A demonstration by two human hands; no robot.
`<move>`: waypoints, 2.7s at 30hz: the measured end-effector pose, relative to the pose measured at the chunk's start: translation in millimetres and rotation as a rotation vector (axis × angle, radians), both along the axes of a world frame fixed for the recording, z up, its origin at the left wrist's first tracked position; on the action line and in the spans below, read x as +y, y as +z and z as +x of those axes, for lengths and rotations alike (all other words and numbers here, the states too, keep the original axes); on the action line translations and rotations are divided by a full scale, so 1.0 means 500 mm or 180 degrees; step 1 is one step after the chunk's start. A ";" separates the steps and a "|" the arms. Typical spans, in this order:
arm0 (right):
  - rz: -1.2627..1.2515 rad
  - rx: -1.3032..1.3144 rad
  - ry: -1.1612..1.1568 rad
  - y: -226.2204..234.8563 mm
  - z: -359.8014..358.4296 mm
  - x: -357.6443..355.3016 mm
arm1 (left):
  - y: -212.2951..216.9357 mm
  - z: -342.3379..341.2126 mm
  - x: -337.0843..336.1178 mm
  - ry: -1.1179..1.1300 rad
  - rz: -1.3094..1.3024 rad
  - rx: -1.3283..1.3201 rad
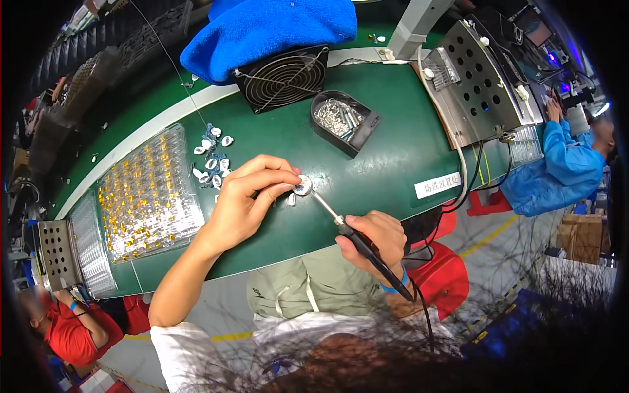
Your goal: Soldering components onto small circular circuit boards at an assembly station.
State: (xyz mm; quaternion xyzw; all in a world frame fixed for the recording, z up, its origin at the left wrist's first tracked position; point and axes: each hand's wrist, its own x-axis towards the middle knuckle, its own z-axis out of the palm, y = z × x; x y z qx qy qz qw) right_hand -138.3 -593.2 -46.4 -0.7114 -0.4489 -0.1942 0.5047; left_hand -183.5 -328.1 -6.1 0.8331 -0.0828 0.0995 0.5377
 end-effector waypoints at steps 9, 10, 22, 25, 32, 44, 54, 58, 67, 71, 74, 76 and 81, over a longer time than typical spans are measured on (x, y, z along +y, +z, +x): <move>-0.0196 -0.0097 0.0035 0.006 0.001 0.005 | 0.002 0.001 -0.002 0.0025 0.0025 -0.0038; -0.0203 -0.0100 0.0031 0.007 0.001 0.006 | 0.003 0.001 -0.001 0.0013 0.0071 -0.0050; -0.0294 -0.0078 -0.0006 0.013 -0.001 0.006 | 0.009 0.004 -0.006 -0.0015 0.0161 -0.0098; -0.0306 -0.0060 0.0005 0.015 -0.001 0.005 | 0.010 0.003 -0.005 -0.0012 0.0181 -0.0069; -0.0145 -0.0098 0.0035 0.010 0.004 0.002 | 0.009 0.004 -0.006 0.0002 0.0185 -0.0083; -0.0259 0.0421 -0.0231 0.033 -0.006 0.078 | -0.003 -0.001 -0.009 0.0115 -0.0207 0.0110; 0.0098 0.0200 -0.0552 0.036 0.006 0.142 | -0.003 -0.007 -0.004 0.0007 -0.0138 0.0150; 0.0052 0.0399 -0.0267 0.032 -0.001 0.114 | -0.004 -0.003 -0.009 0.0062 -0.0169 0.0092; 0.0079 -0.0025 0.0182 0.016 0.011 -0.006 | -0.003 0.004 -0.008 0.0240 0.0171 -0.0192; -0.0036 -0.0105 0.0063 0.005 0.006 0.000 | -0.003 0.006 -0.008 0.0245 0.0272 -0.0286; -0.0063 -0.0132 0.0040 0.002 0.007 0.006 | -0.004 0.006 -0.009 0.0271 0.0233 -0.0257; -0.0103 -0.0126 0.0043 0.002 0.007 0.006 | -0.005 0.006 -0.009 0.0278 0.0271 -0.0290; -0.0213 -0.0097 0.0021 0.006 0.006 0.005 | -0.008 0.008 -0.011 0.0285 0.0321 -0.0388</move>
